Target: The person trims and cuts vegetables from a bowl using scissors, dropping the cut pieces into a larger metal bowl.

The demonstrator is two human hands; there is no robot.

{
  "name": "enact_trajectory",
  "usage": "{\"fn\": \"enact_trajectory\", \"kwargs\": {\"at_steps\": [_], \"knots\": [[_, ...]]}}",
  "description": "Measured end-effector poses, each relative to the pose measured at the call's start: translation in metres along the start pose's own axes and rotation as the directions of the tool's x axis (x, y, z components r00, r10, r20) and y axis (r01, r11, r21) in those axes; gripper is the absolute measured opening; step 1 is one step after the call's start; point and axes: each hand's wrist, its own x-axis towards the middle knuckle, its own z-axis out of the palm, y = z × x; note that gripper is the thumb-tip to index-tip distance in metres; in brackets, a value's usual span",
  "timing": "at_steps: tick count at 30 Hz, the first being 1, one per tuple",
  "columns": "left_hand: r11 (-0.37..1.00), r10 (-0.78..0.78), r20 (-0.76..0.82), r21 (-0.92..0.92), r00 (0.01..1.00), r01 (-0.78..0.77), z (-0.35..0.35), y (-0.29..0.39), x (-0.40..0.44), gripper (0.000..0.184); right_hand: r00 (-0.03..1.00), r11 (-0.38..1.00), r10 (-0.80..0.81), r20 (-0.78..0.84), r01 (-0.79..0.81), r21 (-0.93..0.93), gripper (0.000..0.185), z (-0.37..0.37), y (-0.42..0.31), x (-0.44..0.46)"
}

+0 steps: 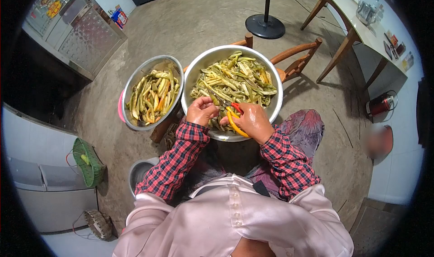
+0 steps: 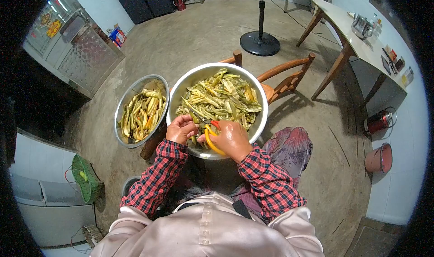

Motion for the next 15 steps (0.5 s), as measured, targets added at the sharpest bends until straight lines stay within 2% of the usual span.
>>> {"fn": "enact_trajectory", "kwargs": {"at_steps": [6,9,15], "knots": [[0.995,0.001,0.043,-0.099,0.999,0.004,-0.005,-0.01,0.008,0.034,0.999,1.0,0.015,0.037,-0.016,0.02,0.039,0.006,0.009,0.001],[0.967,-0.054,0.067,-0.243,0.996,0.069,-0.008,-0.01,0.01,0.041,0.999,0.999,0.039,0.031,-0.04,0.029,0.039,0.005,0.011,0.002],[0.968,-0.059,-0.038,-0.248,0.998,0.048,-0.01,0.004,0.01,0.046,0.99,0.992,0.094,0.105,-0.102,0.076,0.049,-0.005,-0.003,0.001]]}}
